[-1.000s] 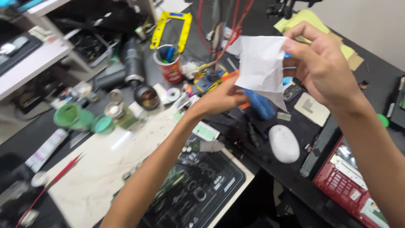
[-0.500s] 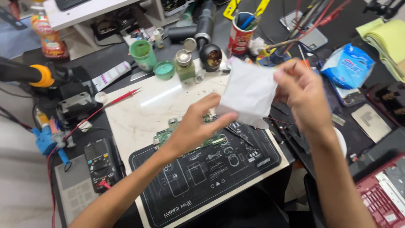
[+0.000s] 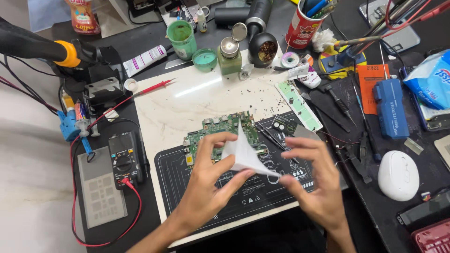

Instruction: The person uses a heat gun and tweezers to heat and remove components from a motherboard, then cleans the board with a cloth.

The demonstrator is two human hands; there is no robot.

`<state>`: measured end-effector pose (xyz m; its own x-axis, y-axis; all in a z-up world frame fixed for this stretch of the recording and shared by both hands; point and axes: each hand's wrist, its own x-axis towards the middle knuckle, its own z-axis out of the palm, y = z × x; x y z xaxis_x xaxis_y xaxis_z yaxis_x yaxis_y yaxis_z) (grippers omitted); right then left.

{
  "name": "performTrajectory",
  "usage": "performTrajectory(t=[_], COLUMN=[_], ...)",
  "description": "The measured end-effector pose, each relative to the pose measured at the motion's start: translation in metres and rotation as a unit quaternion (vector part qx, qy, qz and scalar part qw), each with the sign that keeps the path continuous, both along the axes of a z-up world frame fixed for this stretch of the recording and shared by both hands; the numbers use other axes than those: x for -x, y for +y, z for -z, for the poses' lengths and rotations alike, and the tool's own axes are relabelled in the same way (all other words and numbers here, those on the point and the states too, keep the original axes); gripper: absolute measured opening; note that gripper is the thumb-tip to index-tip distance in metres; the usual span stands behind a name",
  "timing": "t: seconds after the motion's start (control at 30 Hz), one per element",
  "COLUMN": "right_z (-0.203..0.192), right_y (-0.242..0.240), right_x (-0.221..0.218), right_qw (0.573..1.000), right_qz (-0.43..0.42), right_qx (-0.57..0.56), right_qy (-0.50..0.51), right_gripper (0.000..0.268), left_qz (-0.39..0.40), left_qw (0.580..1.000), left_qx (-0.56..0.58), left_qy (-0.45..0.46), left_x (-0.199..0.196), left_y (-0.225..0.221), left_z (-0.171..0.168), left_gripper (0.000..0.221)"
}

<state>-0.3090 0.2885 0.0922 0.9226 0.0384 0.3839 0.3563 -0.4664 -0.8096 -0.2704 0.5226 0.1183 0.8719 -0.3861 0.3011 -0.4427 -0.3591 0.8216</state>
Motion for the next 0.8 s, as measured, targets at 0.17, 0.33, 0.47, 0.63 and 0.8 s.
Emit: performTrajectory(t=[0.17,0.33,0.47,0.63,0.8], right_z=[0.014,0.029,0.035,0.038,0.044], right_y=[0.004,0.005,0.008,0.009,0.015], right_x=[-0.004,-0.011,-0.016,-0.03,-0.033], right_qw=[0.979,0.958,0.943,0.942,0.939], right_qz=[-0.119,-0.134,-0.051,-0.015,-0.033], right_qx=[-0.142,-0.205,-0.248,-0.254,-0.227], right_qy=[0.083,0.15,0.215,0.22,0.257], right_gripper=[0.052,0.037,0.013,0.012,0.011], left_qz=[-0.068,-0.069,-0.093,-0.073,-0.064], left_qw=[0.996,0.993,0.964,0.949,0.875], left_qx=[-0.014,0.07,0.143,0.224,0.343], left_qy=[-0.057,0.063,0.203,0.211,0.336], left_x=[0.018,0.017,0.012,0.01,0.006], left_y=[0.001,-0.005,-0.004,0.008,0.015], left_z=[-0.001,0.005,0.018,0.038,0.054], left_gripper=[0.016,0.017,0.016,0.016,0.048])
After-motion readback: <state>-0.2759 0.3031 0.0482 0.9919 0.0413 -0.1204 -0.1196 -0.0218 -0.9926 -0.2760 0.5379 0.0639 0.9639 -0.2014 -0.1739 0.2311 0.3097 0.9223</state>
